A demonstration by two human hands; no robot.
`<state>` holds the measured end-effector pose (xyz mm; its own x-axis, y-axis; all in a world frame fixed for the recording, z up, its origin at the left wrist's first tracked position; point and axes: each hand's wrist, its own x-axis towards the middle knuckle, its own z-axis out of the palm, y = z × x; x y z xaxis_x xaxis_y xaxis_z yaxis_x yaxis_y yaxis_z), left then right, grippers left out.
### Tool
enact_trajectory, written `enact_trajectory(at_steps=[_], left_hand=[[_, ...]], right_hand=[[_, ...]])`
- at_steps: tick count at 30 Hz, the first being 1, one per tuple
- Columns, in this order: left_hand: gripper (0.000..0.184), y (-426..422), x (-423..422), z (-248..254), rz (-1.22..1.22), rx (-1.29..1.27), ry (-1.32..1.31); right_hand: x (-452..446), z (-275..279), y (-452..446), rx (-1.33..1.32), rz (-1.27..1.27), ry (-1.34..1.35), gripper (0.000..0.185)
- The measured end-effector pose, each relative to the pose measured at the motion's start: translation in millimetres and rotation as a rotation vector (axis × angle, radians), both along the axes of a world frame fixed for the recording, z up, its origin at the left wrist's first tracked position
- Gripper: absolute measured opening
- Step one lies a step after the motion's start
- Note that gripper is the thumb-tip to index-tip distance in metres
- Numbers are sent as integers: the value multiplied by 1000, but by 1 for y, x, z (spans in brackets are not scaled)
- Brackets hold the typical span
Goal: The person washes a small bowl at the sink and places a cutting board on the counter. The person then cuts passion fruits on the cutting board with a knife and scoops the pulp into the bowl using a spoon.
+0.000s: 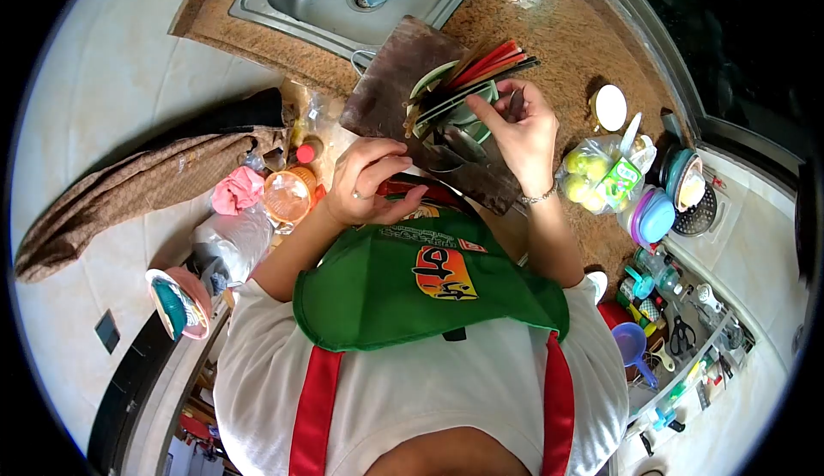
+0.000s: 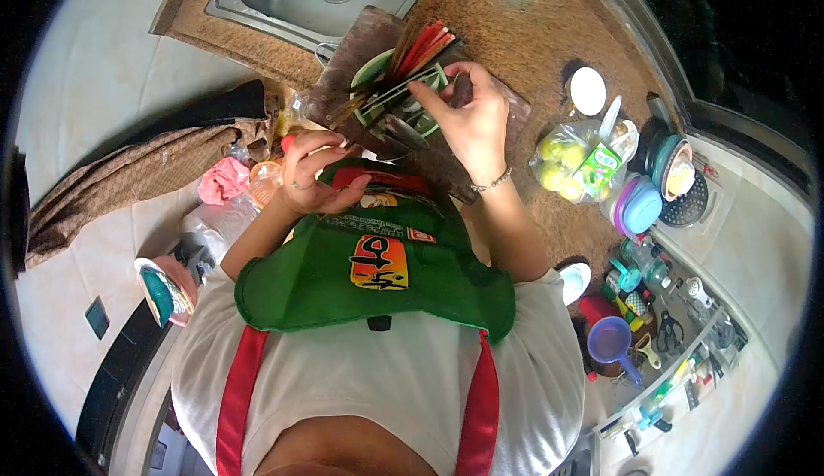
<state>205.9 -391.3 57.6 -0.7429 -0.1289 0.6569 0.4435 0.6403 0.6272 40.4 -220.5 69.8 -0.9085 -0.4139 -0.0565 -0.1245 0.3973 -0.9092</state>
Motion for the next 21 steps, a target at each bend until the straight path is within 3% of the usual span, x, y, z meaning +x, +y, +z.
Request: enact_trajectory(at_steps=[2, 7, 9, 10, 12, 14, 17, 21], left_hand=[[53, -1, -5, -2, 8, -11, -52], [60, 8, -19, -14, -38, 102, -102], [78, 11, -25, -13, -74, 103, -115], [78, 14, -27, -10, -81, 102, -114], [73, 18, -31, -2, -74, 293, -215], [68, 17, -31, 4, -80, 266, -329], [57, 18, -33, 3, -72, 270, -451], [45, 20, -40, 18, 26, 416, -563]], right_hand=[[6, 7, -4, 135, -77, 43, 30], [18, 26, -4, 156, -79, 108, 29], [24, 31, 1, 130, -29, 99, 29], [26, 34, 3, 130, -36, 100, 29], [29, 45, 3, 110, 115, 222, 28], [28, 46, 6, 112, 145, 276, 27], [26, 30, 15, -36, 163, 31, 31], [24, 30, 15, -133, 312, -9, 46]])
